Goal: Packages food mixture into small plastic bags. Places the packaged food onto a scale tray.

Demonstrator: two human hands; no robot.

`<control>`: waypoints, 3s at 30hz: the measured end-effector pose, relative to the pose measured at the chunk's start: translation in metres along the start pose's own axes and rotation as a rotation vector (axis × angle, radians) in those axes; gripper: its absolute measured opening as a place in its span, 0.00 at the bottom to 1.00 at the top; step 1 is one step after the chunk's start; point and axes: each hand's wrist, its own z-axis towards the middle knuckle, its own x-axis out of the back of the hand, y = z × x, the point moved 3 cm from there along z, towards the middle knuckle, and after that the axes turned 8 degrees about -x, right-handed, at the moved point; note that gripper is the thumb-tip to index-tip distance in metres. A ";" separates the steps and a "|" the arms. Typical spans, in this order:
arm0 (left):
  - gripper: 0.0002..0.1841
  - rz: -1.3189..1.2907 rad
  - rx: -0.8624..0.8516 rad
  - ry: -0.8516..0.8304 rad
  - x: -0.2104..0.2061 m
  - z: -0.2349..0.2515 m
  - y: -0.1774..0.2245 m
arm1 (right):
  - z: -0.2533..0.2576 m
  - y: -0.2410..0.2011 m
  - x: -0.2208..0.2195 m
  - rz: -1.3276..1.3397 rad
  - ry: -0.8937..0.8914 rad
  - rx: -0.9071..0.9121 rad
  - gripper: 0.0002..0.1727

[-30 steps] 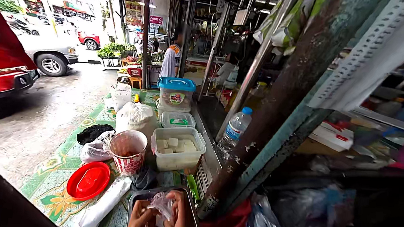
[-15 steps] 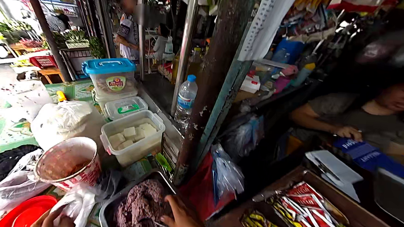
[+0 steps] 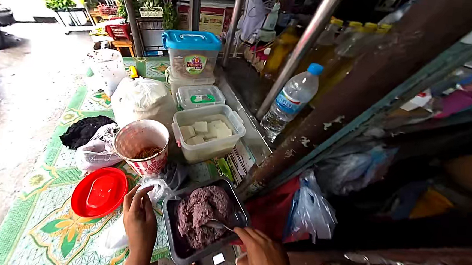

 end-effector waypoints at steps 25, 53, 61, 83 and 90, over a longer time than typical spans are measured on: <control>0.16 -0.021 0.033 -0.201 -0.011 -0.008 -0.018 | 0.043 0.006 -0.050 0.838 0.231 0.150 0.17; 0.17 0.110 -0.090 -0.244 -0.013 -0.010 -0.007 | 0.066 0.024 -0.069 1.533 0.016 -0.335 0.22; 0.20 0.137 -0.052 -0.381 -0.029 -0.006 0.018 | 0.065 0.022 -0.014 1.706 0.149 -0.209 0.25; 0.26 0.091 0.158 -0.569 -0.044 -0.003 0.046 | 0.054 0.035 0.010 1.236 0.486 0.169 0.17; 0.24 0.091 0.103 -0.453 -0.023 0.005 0.035 | 0.035 0.049 -0.044 0.628 0.433 0.485 0.16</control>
